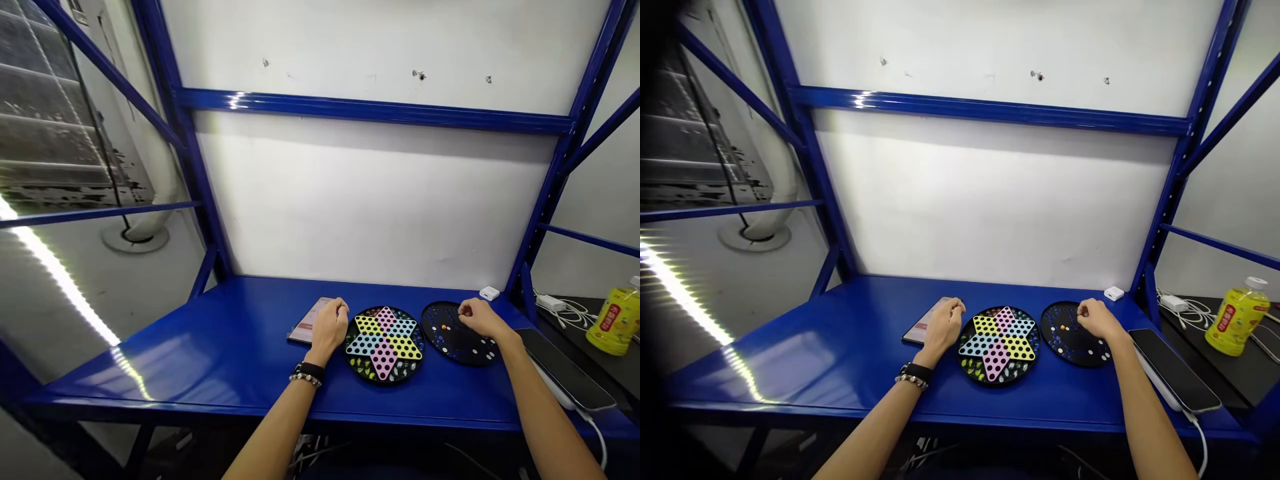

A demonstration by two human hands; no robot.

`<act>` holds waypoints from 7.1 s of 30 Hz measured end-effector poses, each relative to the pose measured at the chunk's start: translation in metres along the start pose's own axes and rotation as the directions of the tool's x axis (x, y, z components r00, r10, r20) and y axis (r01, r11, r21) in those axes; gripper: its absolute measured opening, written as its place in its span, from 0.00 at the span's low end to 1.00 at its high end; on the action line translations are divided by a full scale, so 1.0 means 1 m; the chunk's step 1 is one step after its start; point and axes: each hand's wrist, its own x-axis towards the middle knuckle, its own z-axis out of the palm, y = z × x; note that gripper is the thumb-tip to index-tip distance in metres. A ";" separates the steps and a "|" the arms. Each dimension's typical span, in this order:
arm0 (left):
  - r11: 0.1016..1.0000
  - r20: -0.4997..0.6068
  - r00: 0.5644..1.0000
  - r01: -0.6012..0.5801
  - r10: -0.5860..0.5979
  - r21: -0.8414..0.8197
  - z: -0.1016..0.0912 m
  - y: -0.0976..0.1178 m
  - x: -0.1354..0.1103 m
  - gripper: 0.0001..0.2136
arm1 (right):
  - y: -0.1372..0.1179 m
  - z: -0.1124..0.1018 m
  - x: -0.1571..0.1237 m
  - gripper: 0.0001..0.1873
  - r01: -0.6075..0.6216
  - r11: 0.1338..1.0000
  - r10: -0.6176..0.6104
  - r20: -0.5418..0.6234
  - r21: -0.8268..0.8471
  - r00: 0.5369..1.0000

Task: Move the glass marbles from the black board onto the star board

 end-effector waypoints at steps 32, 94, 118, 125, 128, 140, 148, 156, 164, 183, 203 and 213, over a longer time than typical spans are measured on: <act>1.000 0.021 1.000 -0.016 0.016 -0.004 0.001 0.000 0.000 0.11 | 0.065 -0.003 -0.028 0.10 -0.046 0.997 0.046 0.003 -0.068 0.999; 0.985 -0.126 0.980 -0.163 0.154 -0.063 0.000 -0.007 0.005 0.11 | -0.261 0.117 0.019 0.16 0.316 0.943 -0.297 0.160 -0.109 0.941; 0.991 0.267 0.956 -0.128 0.118 0.023 0.013 -0.017 0.001 0.10 | -0.043 0.026 -0.010 0.08 -0.021 0.986 0.042 0.127 -0.163 0.991; 0.992 0.254 0.962 -0.117 0.101 0.048 0.008 -0.015 0.001 0.10 | -0.034 0.041 -0.013 0.09 0.002 1.000 -0.001 0.068 -0.019 0.998; 0.995 0.261 0.962 -0.093 0.080 0.040 0.005 -0.010 0.000 0.09 | -0.056 0.039 -0.007 0.09 0.024 0.999 -0.024 0.000 0.031 1.000; 0.995 0.227 0.970 -0.081 0.092 -0.061 0.005 -0.023 0.006 0.09 | -0.218 0.096 0.012 0.11 0.353 0.917 -0.376 0.102 0.187 0.921; 0.980 0.116 0.993 -0.009 0.033 -0.199 0.008 -0.024 0.013 0.11 | -0.223 0.117 0.025 0.13 0.329 0.898 -0.373 0.110 0.293 0.921; 0.982 0.129 0.992 0.012 0.012 -0.187 0.008 -0.023 0.011 0.12 | -0.224 0.112 0.037 0.08 0.301 0.909 -0.368 0.216 0.289 0.904; 0.979 0.110 0.994 0.021 0.001 -0.201 0.007 -0.025 0.012 0.10 | -0.237 0.113 0.050 0.05 0.274 0.925 -0.347 0.294 0.263 0.891; 0.984 0.349 0.936 0.022 0.042 -0.176 0.002 -0.023 0.005 0.13 | -0.195 0.100 0.043 0.10 0.238 0.863 -0.325 0.127 0.446 0.937; 0.994 0.279 0.957 -0.057 0.081 -0.092 -0.004 -0.024 0.004 0.10 | -0.167 0.088 0.035 0.13 0.182 0.796 -0.267 0.065 0.577 0.962; 0.994 0.281 0.953 -0.113 0.112 -0.014 -0.007 -0.021 0.004 0.12 | -0.164 0.090 0.037 0.14 0.211 0.787 -0.280 0.031 0.580 0.960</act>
